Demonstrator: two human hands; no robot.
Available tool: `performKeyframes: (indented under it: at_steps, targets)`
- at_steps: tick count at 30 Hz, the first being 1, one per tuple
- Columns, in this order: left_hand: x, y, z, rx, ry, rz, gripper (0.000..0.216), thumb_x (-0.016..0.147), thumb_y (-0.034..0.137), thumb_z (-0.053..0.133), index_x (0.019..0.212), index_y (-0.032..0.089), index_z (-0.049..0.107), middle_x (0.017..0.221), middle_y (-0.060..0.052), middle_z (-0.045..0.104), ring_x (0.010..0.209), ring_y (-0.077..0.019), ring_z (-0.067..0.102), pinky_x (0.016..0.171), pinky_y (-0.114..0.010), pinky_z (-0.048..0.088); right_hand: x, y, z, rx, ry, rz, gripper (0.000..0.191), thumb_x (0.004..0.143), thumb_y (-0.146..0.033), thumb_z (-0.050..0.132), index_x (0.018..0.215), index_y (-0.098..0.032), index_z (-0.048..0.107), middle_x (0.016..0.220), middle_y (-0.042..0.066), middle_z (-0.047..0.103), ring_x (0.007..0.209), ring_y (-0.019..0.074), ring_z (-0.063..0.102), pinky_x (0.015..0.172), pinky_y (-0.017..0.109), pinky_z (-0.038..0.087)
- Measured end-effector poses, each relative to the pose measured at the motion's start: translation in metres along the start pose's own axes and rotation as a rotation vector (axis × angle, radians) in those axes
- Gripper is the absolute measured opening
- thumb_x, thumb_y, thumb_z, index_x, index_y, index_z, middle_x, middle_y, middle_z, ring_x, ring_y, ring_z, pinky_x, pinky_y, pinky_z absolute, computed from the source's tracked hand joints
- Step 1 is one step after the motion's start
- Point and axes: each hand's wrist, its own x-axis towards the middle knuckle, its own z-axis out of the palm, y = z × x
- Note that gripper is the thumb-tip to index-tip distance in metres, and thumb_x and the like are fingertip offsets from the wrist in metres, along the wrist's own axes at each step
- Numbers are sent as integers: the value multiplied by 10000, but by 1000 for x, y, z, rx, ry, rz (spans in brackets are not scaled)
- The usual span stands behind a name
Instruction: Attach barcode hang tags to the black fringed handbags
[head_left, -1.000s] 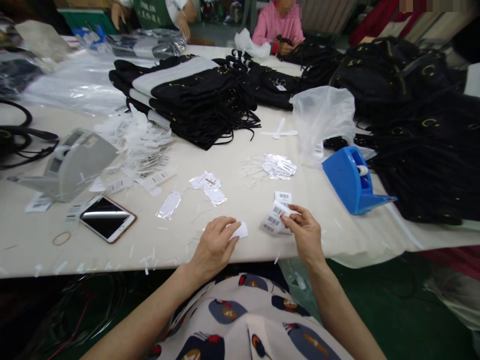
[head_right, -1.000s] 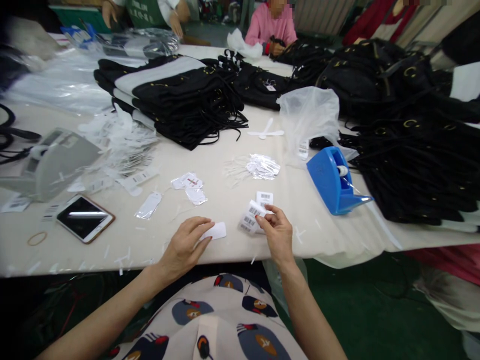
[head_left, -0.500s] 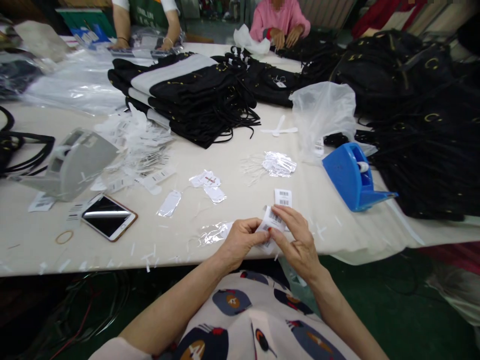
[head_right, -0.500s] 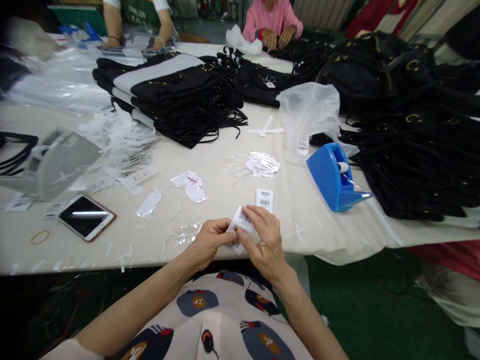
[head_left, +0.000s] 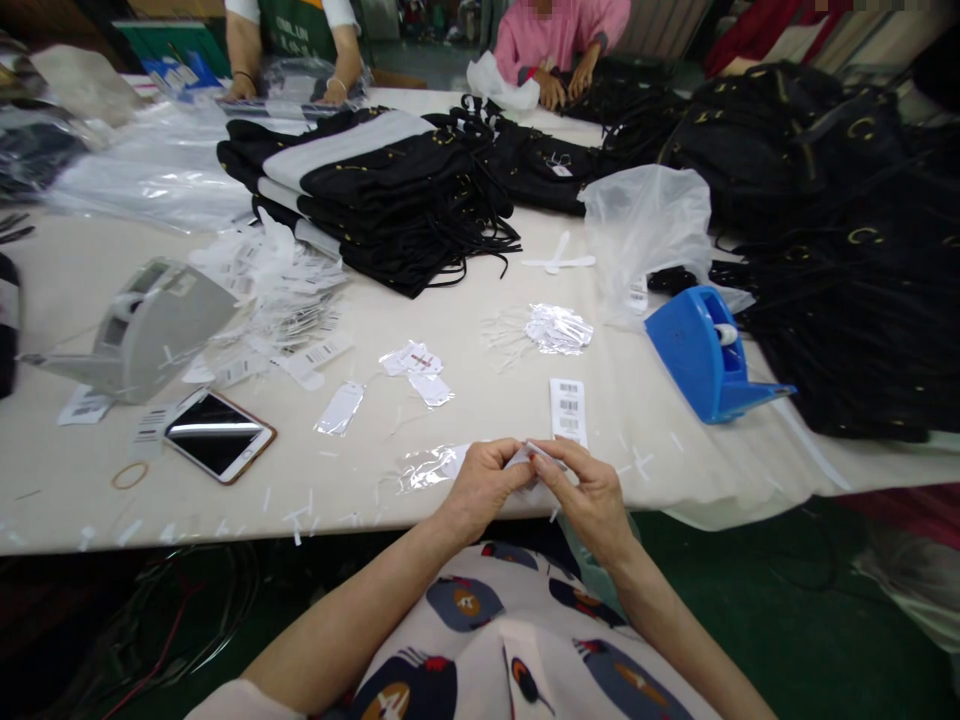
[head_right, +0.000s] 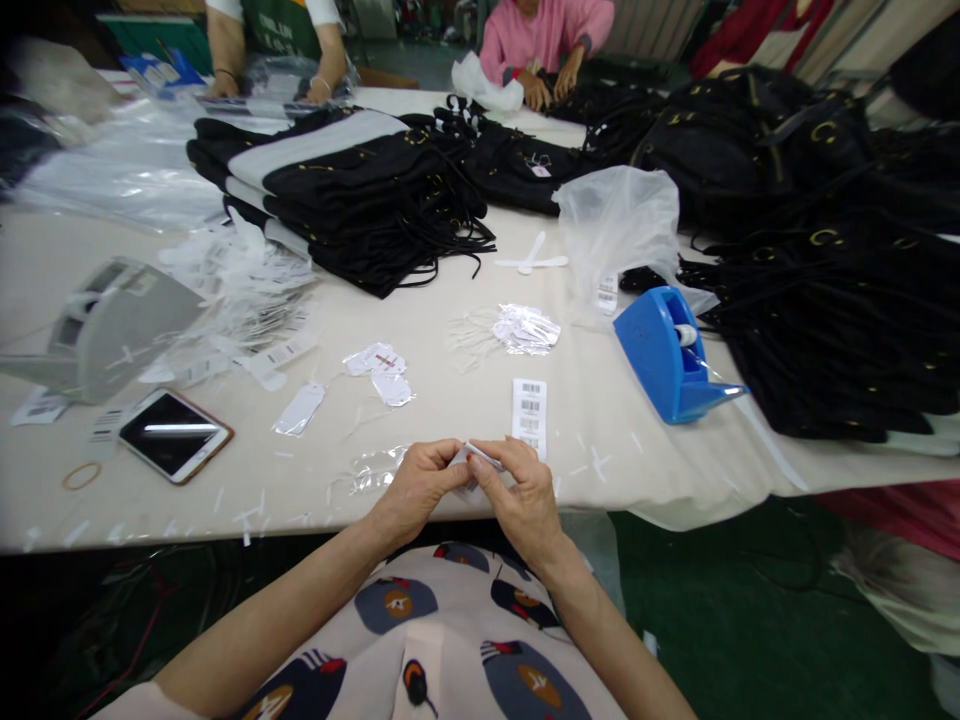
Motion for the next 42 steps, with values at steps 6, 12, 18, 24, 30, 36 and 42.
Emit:
performKeyframes:
  at_steps: [6, 12, 18, 24, 30, 36, 42]
  targets:
    - [2, -2, 0, -8, 21, -8, 202, 650, 308, 642, 674, 108, 630, 582, 15, 522, 554, -76, 423, 539, -199, 321, 2, 2, 2, 55, -25, -1, 190, 815, -302, 518, 889, -247, 685, 881, 24, 683, 845, 183, 597, 808, 354, 443]
    - [2, -4, 0, 2, 28, -30, 153, 649, 274, 631, 664, 122, 641, 583, 22, 551, 551, -77, 445, 551, -200, 332, 0, 4, 3, 135, -6, 136, 232, 816, -351, 510, 837, -205, 690, 753, 7, 652, 730, 168, 585, 684, 286, 449]
    - [11, -14, 5, -28, 25, -60, 164, 641, 275, 632, 702, 125, 654, 606, 8, 599, 549, -94, 489, 550, -208, 350, 18, 24, -10, 195, 430, -79, 319, 819, -406, 489, 1030, -195, 601, 991, 58, 634, 949, 229, 569, 842, 388, 424]
    - [57, -24, 19, 101, -49, 94, 217, 665, 264, 611, 838, 136, 641, 746, -25, 646, 659, -144, 570, 628, -256, 426, 34, 32, -43, -278, 496, -688, 522, 669, -510, 636, 1098, -241, 510, 975, 64, 607, 943, 254, 559, 934, 510, 339]
    - [57, -12, 10, 810, 254, 472, 409, 643, 204, 640, 1049, 185, 597, 1097, -112, 573, 1054, -261, 478, 878, -407, 363, 31, 24, -54, -443, 412, -813, 580, 619, -523, 678, 1093, -268, 464, 961, 52, 610, 882, 237, 589, 911, 498, 356]
    - [18, 23, -8, 197, -88, 12, 240, 733, 365, 564, 727, 134, 629, 690, -52, 617, 636, -131, 527, 571, -246, 377, 35, 32, -43, -283, 317, -810, 691, 559, -594, 683, 1123, -263, 460, 963, 65, 603, 882, 253, 578, 889, 507, 370]
    - [9, 43, -8, -19, -310, -122, 210, 647, 307, 651, 734, 115, 647, 626, -11, 579, 555, -75, 474, 522, -212, 320, 32, 35, -23, 27, 39, -585, 842, 491, -687, 632, 1173, -235, 435, 993, 94, 559, 929, 274, 547, 834, 467, 428]
